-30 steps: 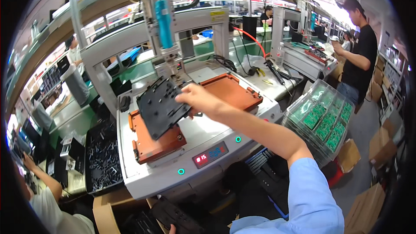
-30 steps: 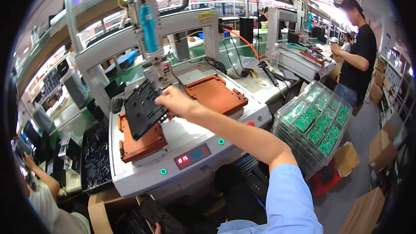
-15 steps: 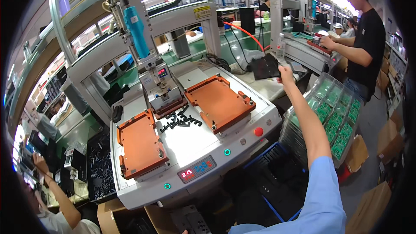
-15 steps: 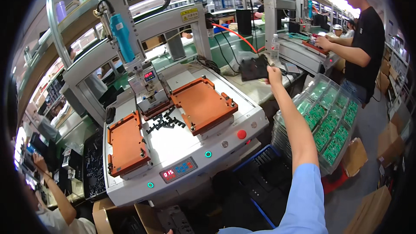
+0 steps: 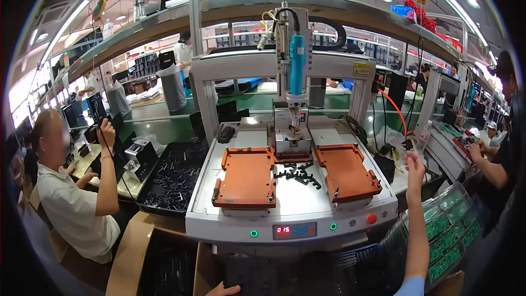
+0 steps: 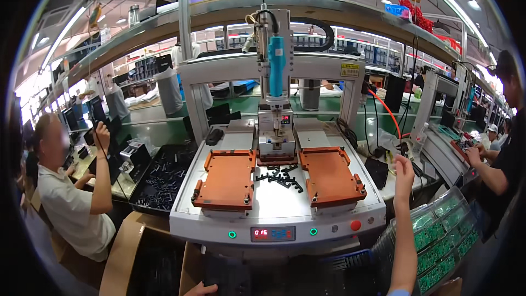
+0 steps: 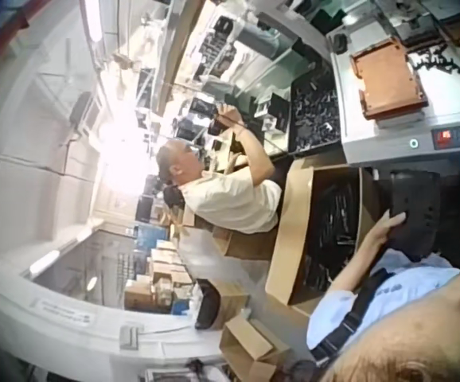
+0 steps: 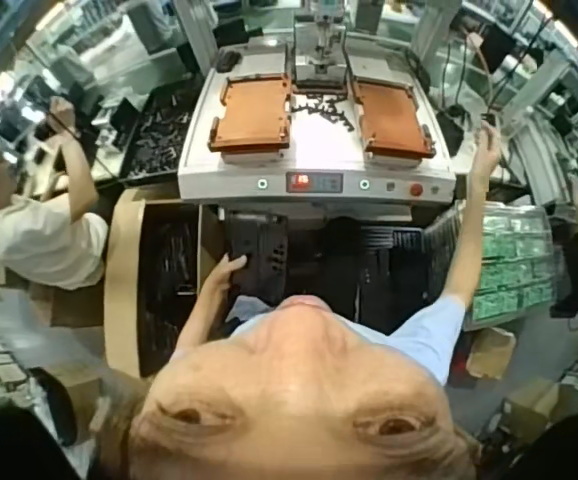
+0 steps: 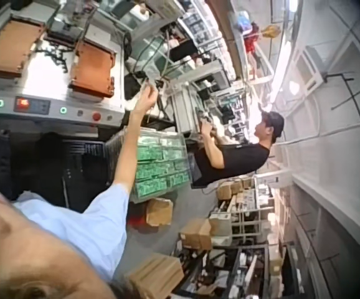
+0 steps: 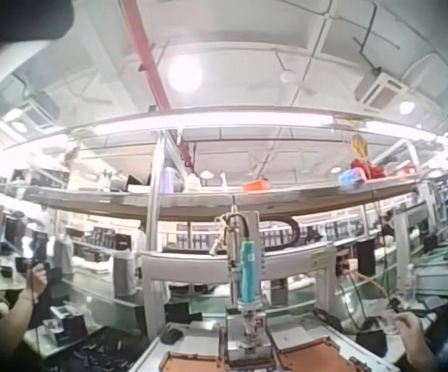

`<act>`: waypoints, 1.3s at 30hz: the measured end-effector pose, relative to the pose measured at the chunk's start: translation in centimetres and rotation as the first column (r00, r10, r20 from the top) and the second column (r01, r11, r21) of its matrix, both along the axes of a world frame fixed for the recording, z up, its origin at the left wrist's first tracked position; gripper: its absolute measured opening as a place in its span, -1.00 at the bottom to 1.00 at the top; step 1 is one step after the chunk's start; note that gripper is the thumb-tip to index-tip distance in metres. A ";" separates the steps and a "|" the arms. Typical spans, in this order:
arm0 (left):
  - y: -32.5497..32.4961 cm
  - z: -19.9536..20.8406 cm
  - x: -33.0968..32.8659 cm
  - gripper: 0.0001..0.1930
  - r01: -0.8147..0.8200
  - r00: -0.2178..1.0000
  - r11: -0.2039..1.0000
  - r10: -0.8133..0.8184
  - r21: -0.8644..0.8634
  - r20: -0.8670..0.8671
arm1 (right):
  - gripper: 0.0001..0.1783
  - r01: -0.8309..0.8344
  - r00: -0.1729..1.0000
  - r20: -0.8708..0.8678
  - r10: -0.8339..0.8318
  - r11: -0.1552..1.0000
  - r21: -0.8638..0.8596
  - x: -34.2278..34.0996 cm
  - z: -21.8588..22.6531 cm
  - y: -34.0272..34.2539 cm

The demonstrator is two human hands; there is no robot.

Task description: Assembling plastic electronic components using a pneumatic assembly machine at a factory station.

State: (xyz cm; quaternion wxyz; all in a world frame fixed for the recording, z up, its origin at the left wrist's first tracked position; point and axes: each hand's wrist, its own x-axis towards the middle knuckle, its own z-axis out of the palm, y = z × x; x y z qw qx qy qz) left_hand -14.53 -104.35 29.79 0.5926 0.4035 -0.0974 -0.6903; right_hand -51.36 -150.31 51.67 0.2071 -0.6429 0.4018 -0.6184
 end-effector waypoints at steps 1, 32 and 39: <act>-0.5 -0.6 0.1 -0.31 0.001 1.000 1.000 -0.001 0.003 -0.004 | -0.80 -0.080 0.996 -0.034 0.081 0.997 0.022 2.5 1.6 4.4; -4.4 -5.0 1.5 -0.40 0.061 0.966 0.964 -0.122 0.260 0.227 | -0.62 0.383 0.726 -0.686 0.044 0.802 0.457 -4.1 -27.5 30.2; -4.5 -4.5 1.9 -0.35 -0.014 0.978 0.958 -0.047 0.288 0.202 | -0.17 0.493 0.309 -0.951 0.029 0.850 0.186 -2.1 -32.6 30.7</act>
